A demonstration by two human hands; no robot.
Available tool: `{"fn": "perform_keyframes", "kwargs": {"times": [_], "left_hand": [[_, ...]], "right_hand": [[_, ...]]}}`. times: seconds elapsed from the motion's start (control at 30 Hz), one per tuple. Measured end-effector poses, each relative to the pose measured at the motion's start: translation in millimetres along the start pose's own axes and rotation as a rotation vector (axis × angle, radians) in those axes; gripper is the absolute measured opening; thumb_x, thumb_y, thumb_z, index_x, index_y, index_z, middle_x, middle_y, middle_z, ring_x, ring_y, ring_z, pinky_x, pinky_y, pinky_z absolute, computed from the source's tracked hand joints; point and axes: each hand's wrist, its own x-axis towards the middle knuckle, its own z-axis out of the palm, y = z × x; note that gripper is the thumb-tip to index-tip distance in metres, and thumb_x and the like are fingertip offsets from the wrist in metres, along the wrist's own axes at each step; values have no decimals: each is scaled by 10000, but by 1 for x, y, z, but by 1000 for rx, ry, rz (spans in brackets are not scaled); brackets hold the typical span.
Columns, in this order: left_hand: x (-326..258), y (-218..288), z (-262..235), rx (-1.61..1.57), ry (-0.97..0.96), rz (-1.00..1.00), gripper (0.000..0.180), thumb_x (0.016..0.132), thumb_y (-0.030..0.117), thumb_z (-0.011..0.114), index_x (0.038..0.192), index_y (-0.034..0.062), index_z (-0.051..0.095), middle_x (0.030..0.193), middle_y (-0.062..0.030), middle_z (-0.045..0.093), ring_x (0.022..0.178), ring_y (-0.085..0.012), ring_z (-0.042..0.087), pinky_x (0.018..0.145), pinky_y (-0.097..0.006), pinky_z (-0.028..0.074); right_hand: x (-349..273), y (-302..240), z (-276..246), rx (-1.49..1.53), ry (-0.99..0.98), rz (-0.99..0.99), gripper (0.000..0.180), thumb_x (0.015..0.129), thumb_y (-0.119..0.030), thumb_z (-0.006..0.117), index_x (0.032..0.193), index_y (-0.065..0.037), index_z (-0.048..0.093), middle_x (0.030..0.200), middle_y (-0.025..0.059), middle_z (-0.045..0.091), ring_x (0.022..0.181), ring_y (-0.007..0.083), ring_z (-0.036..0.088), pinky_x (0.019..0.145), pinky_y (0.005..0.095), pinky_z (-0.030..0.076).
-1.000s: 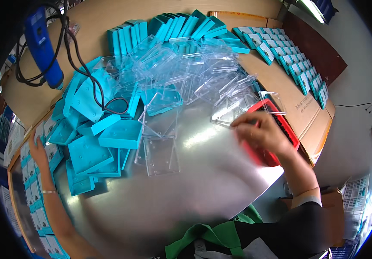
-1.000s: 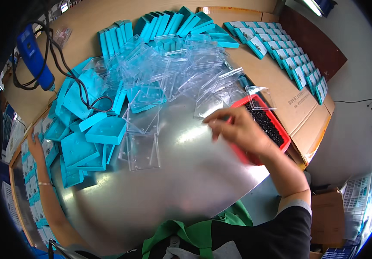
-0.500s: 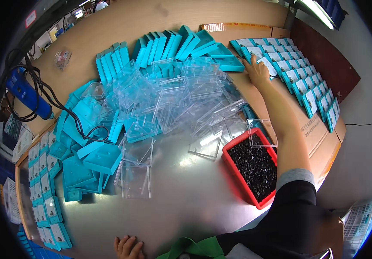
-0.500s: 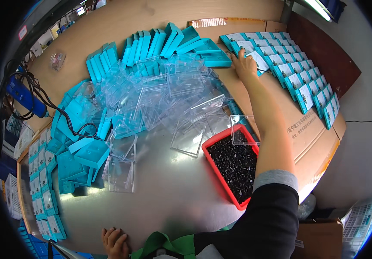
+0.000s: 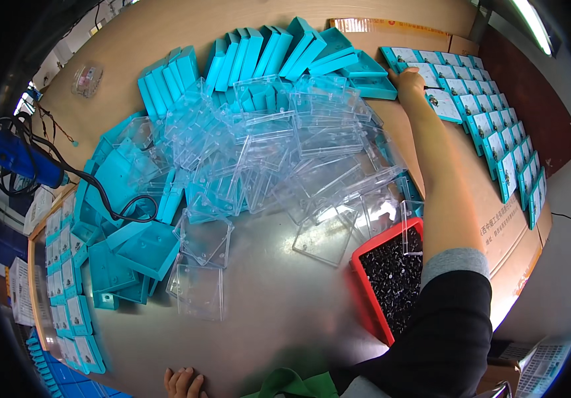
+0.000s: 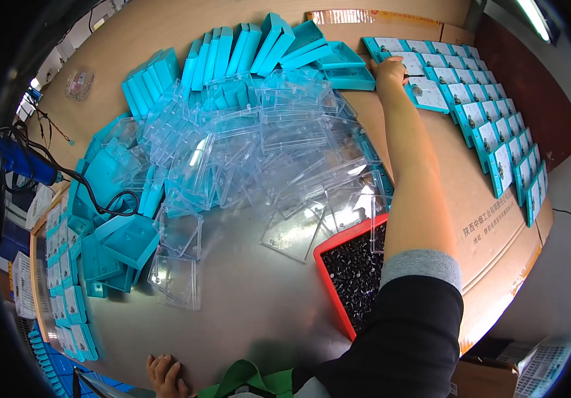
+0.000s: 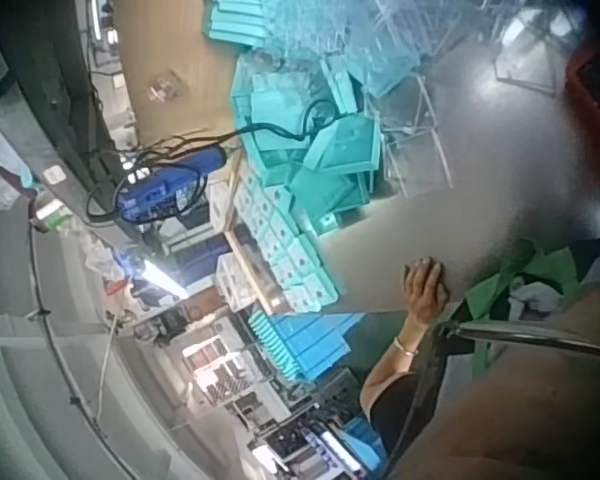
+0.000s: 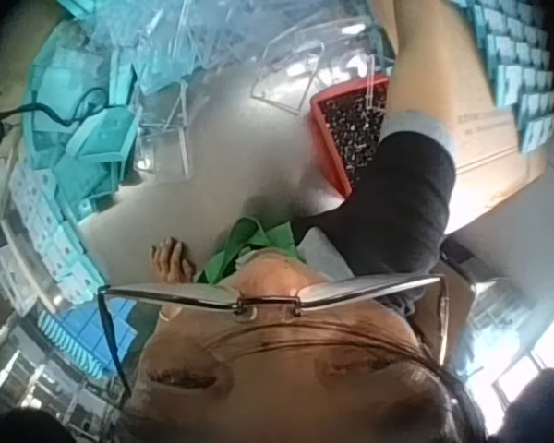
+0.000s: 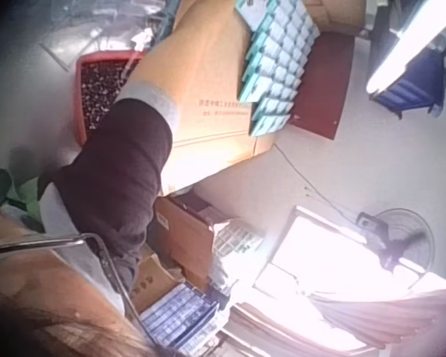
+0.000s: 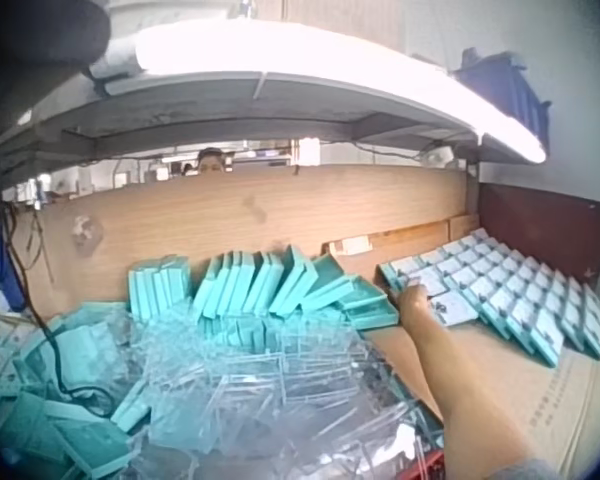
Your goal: The person assembles small teal-colored electrical meter units at a workstation. They use a screwdriver to tighten screws on the meter face, then place a clear plastic cover over the unit and secure it into a teal housing. The person repeats this process for multiple units, stacking the finished assemblies on the table.
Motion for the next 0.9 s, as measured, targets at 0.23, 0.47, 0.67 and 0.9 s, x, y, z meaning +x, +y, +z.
{"fn": "perform_keyframes", "kwargs": {"times": [0.23, 0.47, 0.67, 0.9], "left_hand": [[1, -12, 13, 21, 59, 71, 374, 821, 142, 537, 1178, 47, 599, 1284, -162, 523, 1194, -344, 475, 1035, -525, 325], [-2, -14, 6, 15, -65, 67, 445, 776, 152, 588, 1210, 62, 559, 1331, -175, 466, 1231, -370, 425, 1056, -539, 276], [-3, -12, 5, -62, 39, 92, 405, 770, 91, 579, 1164, 10, 542, 1287, -200, 475, 1174, -409, 456, 1019, -567, 302], [-16, -4, -3, -724, 91, -7, 458, 790, 119, 619, 1221, 16, 502, 1321, -178, 449, 1192, -370, 463, 1023, -569, 299]], "right_hand": [[-52, 35, 32, -415, 116, -310, 292, 841, -86, 551, 1126, -76, 613, 1126, 293, 585, 782, 332, 679, 584, 369, 564], [-253, 115, -34, -186, 246, -710, 457, 807, -27, 535, 1222, -215, 537, 1287, 240, 488, 799, 322, 663, 613, 364, 537], [-320, 176, -44, 189, 477, -685, 728, 747, 72, 576, 1378, -250, 410, 1075, 158, 592, 763, 307, 635, 676, 386, 523], [-427, 101, -124, 726, 922, -706, 531, 699, 38, 715, 1195, -111, 593, 858, 120, 648, 741, 247, 633, 657, 339, 499]]}}
